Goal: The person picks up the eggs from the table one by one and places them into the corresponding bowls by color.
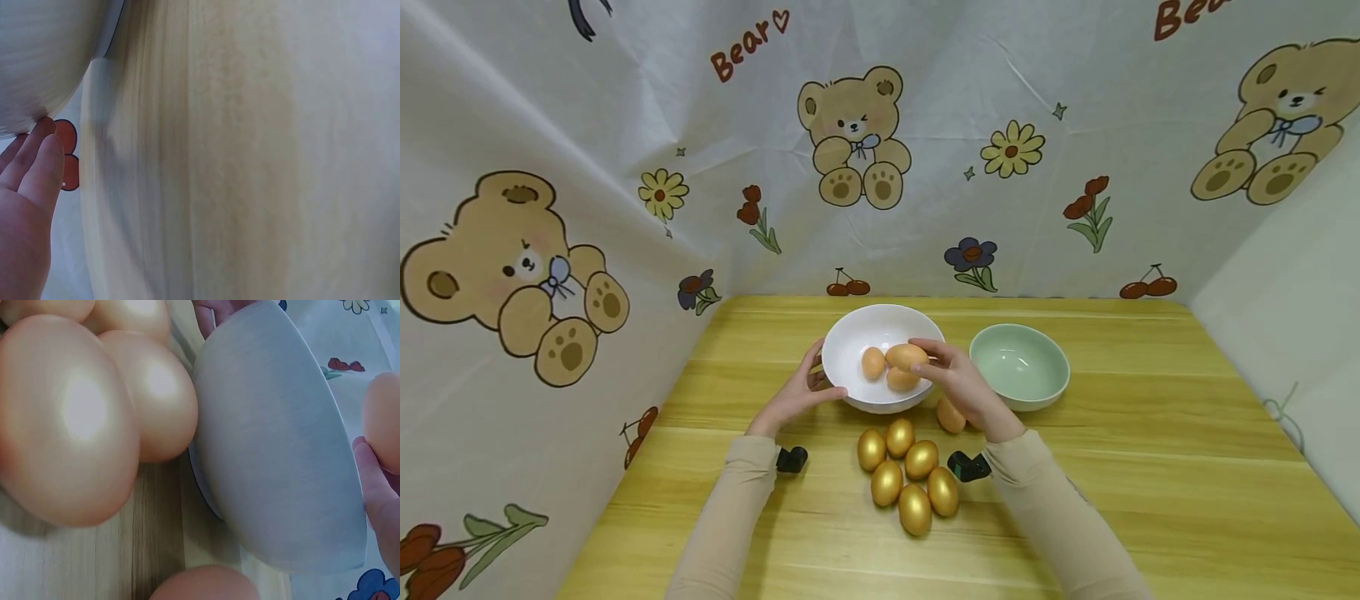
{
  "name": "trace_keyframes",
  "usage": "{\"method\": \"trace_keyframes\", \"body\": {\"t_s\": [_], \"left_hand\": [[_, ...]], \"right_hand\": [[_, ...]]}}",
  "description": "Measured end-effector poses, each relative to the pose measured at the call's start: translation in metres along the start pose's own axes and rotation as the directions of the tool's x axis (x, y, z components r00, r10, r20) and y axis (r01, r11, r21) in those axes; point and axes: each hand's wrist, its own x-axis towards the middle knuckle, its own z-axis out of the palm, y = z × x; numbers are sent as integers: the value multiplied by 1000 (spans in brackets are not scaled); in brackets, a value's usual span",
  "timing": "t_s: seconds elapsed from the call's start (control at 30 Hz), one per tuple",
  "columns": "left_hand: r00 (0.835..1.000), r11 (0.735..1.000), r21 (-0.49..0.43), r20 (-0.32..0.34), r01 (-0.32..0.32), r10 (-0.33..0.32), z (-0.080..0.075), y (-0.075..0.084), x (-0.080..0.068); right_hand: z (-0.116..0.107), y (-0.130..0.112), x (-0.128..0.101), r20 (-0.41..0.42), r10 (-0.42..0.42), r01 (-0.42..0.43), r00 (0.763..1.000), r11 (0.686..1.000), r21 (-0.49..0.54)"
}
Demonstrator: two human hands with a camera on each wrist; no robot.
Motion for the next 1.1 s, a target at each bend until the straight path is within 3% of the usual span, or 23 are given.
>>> {"method": "trace_keyframes", "body": {"t_s": [0.17,0.53,0.83,1.1], "left_hand": [[1000,1000,-7,-3,3,-3,0,-1,1],[1000,1000,-21,2,-24,24,2,-1,0],[1000,1000,-23,10,-10,10,2,-2,-1],[1000,999,-37,12,-27,27,1,-2,-1]], "right_hand": [[9,0,6,5,18,-17,1000,1000,-22],[20,-3,20,-3,79,-78,997,974,-213],[27,4,39,97,144,-111,985,952,-285],[38,7,50,84,222,-169,971,897,-408]]}}
